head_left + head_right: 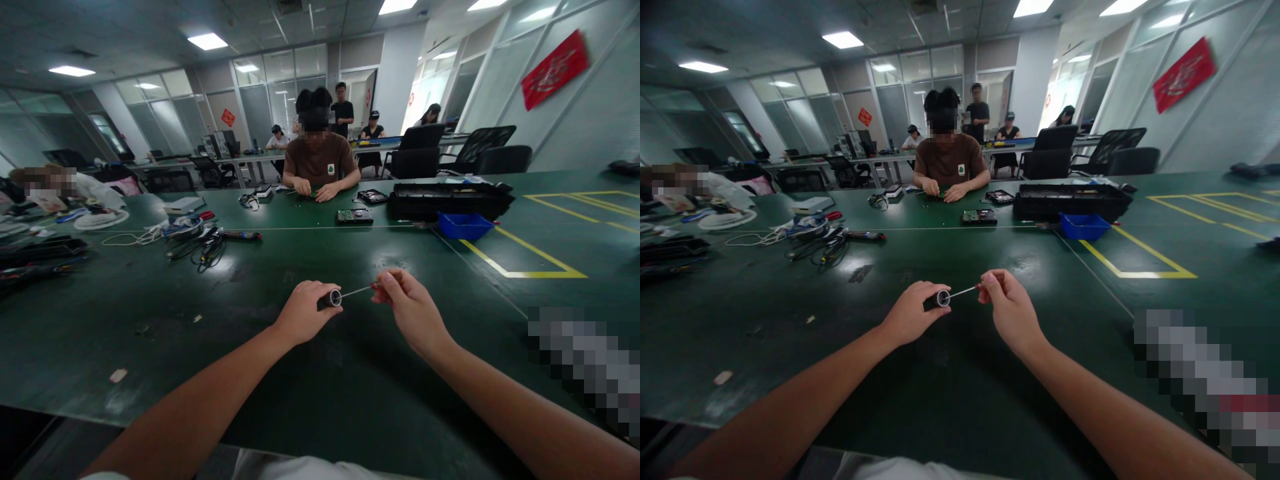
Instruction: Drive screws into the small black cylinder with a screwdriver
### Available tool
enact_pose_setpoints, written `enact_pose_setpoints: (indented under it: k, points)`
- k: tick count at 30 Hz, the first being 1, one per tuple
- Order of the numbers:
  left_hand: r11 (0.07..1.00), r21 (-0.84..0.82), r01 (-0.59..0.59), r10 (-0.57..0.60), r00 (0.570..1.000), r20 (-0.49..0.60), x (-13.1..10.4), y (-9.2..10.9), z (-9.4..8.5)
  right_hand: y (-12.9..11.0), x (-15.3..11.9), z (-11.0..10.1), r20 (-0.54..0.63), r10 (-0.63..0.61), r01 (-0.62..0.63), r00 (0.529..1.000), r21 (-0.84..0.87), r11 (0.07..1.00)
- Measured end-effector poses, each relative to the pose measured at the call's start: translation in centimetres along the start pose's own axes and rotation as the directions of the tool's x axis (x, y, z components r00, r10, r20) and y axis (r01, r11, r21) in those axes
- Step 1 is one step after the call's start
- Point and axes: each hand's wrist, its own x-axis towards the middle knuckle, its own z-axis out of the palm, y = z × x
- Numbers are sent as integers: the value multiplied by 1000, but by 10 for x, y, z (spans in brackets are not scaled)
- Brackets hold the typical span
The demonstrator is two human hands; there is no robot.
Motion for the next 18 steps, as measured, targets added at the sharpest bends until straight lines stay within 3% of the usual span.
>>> enact_pose_setpoints:
  k: [5,11,18]
  points:
    - [1000,2,-22,22,1000,-17,0,1,1,-11,-5,0,26,-68,72,997,-222,972]
    - [1000,8,-24,24,1000,-5,0,0,2,-1,-4,2,120,-27,37,992,-79,996]
    - [1000,-5,29,-29,1000,4,0,-2,4,-5,-5,2,70,-71,85,995,-227,970]
